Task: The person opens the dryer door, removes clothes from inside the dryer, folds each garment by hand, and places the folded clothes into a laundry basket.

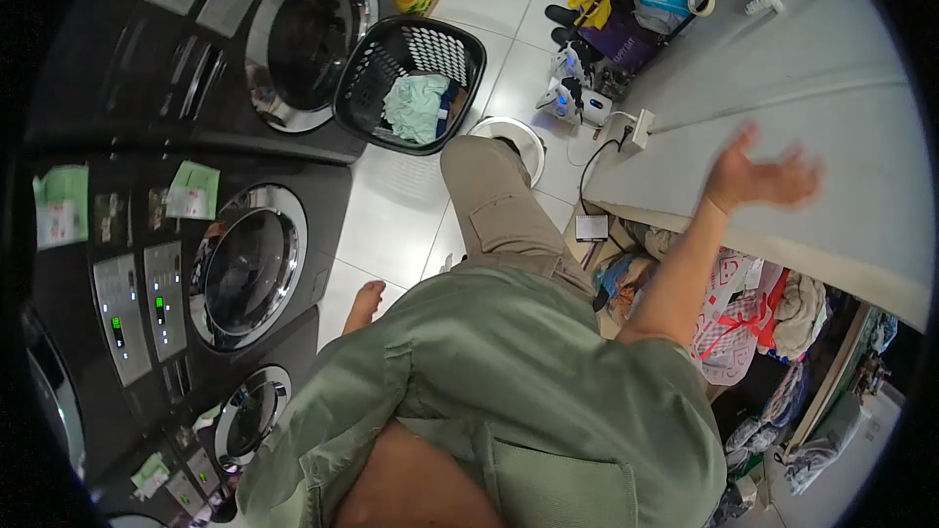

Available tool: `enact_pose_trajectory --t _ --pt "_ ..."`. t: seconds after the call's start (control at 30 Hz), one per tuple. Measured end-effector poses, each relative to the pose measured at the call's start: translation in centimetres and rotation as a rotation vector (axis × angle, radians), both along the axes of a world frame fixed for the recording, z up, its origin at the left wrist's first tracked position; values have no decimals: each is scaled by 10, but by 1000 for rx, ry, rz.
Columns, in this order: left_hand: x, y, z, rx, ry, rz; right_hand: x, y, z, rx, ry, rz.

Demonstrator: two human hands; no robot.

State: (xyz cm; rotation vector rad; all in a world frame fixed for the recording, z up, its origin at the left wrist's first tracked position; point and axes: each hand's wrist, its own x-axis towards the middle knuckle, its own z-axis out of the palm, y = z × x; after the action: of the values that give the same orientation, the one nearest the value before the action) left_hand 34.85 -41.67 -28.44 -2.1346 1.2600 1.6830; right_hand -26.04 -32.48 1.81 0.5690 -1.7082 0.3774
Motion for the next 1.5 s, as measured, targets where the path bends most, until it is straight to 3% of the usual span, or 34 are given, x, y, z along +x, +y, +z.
enact_pose_trajectory --t 0.03,0.17,0.23,0.3,0.33,0.4,0.5,0.57,0.63,0.7,0.77,0.87,0.9,0.93,0.97,1.0,1.03,1.07,1.23,1.3,1.33,1.4,1.5 --pt "-13 -16 2 3 -20 -13 6 -35 7 125 5 163" --pt "-70 -77 38 -72 48 93 -46 -157 45 24 -117 725" --pt "-115 -102 113 -68 -12 169 -69 -204 73 65 -239 758" --pt "-130 -128 140 12 -7 129 -80 -273 111 81 -316 856" --pt "-139 -135 153 -73 49 148 -73 -308 126 91 -396 985" --pt "-161 -147 186 -205 149 160 -32 -376 152 103 -603 1154" --pt "-182 -153 222 -485 84 31 69 -472 207 122 -779 1605" --pt "-203 -152 277 -477 58 204 152 -509 268 152 -862 1940" --pt "-195 -136 275 -541 122 379 239 -532 330 84 -778 2210" --pt "-188 -121 273 -510 87 509 308 -544 379 116 -621 2227" --pt "-173 -86 254 -439 48 670 378 -567 411 -104 -425 2294" --pt "-150 -25 185 -394 -58 837 441 -562 458 -6 -681 2414" --pt "-143 3 155 -418 -237 630 452 -558 469 104 -837 2462" --pt "-150 23 156 -297 -329 738 467 -561 474 48 -965 2364" --pt "-166 37 198 -189 -324 919 475 -574 478 238 -978 2208" --pt "-175 60 190 -188 -340 933 465 -551 486 340 -1058 2178" --pt "-185 82 189 -185 -359 937 473 -561 478 142 -962 2227" --pt "-195 101 191 -124 -312 947 473 -558 475 163 -1055 2231" --pt "-263 176 163 18 -169 1001 475 -576 462 301 -985 2173" --pt "-287 184 163 29 -147 980 473 -586 464 314 -894 2195" --pt "-294 184 164 22 -142 965 470 -579 465 339 -996 2227" --pt "-292 177 159 -4 -144 919 467 -571 462 200 -800 2173" --pt "-280 148 157 -47 -154 807 449 -541 454 93 -835 2227"
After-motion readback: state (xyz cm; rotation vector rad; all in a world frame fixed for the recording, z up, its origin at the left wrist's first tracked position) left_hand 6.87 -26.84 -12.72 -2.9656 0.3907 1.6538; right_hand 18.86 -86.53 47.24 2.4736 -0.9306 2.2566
